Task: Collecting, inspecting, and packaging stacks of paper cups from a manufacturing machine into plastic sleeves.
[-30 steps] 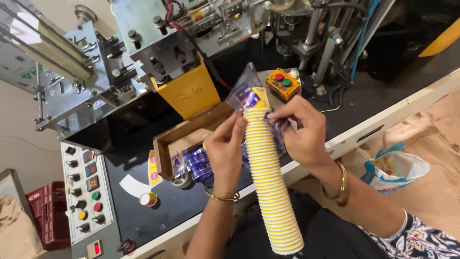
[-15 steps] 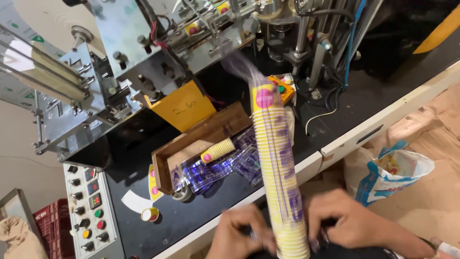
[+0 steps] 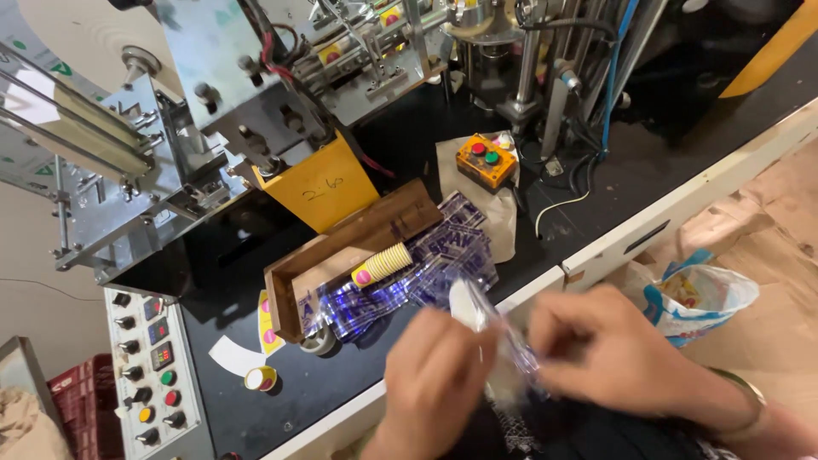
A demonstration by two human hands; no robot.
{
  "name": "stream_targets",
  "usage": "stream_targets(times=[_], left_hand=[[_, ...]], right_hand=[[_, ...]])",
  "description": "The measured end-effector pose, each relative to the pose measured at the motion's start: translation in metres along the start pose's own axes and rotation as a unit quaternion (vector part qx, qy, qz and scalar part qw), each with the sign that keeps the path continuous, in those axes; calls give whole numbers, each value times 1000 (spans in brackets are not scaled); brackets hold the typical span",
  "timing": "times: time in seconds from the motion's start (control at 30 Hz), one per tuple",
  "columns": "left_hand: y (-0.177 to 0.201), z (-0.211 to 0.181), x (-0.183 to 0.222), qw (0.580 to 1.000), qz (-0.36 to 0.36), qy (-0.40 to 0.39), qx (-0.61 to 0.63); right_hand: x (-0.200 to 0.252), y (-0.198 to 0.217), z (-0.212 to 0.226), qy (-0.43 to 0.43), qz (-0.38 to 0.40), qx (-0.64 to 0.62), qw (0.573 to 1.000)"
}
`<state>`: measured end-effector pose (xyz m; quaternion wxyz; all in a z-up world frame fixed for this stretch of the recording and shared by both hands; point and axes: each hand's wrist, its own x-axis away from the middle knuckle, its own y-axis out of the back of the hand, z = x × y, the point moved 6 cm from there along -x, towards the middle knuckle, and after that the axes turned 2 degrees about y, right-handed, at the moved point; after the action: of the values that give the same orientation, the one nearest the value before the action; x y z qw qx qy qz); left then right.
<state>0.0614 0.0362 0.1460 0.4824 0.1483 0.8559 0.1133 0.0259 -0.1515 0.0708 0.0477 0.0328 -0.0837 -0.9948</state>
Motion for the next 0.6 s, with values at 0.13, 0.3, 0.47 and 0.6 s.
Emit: stream_targets(times=[0.13,0.3,0.47,0.6], left_hand=[[-5,6,-5,994,39,61,-87],[4,5,-4,992,30,77,-98],[3,14,7,988,64,100,-95],[6,31,26,977,166,104,-79]], right_hand=[[-6,4,11,-31,-35,37,998],[-10,6,41,46,-91,51,994],[-15,4,27,-64,-92,201,973],[-16,0,18,-71,-89,184,976]])
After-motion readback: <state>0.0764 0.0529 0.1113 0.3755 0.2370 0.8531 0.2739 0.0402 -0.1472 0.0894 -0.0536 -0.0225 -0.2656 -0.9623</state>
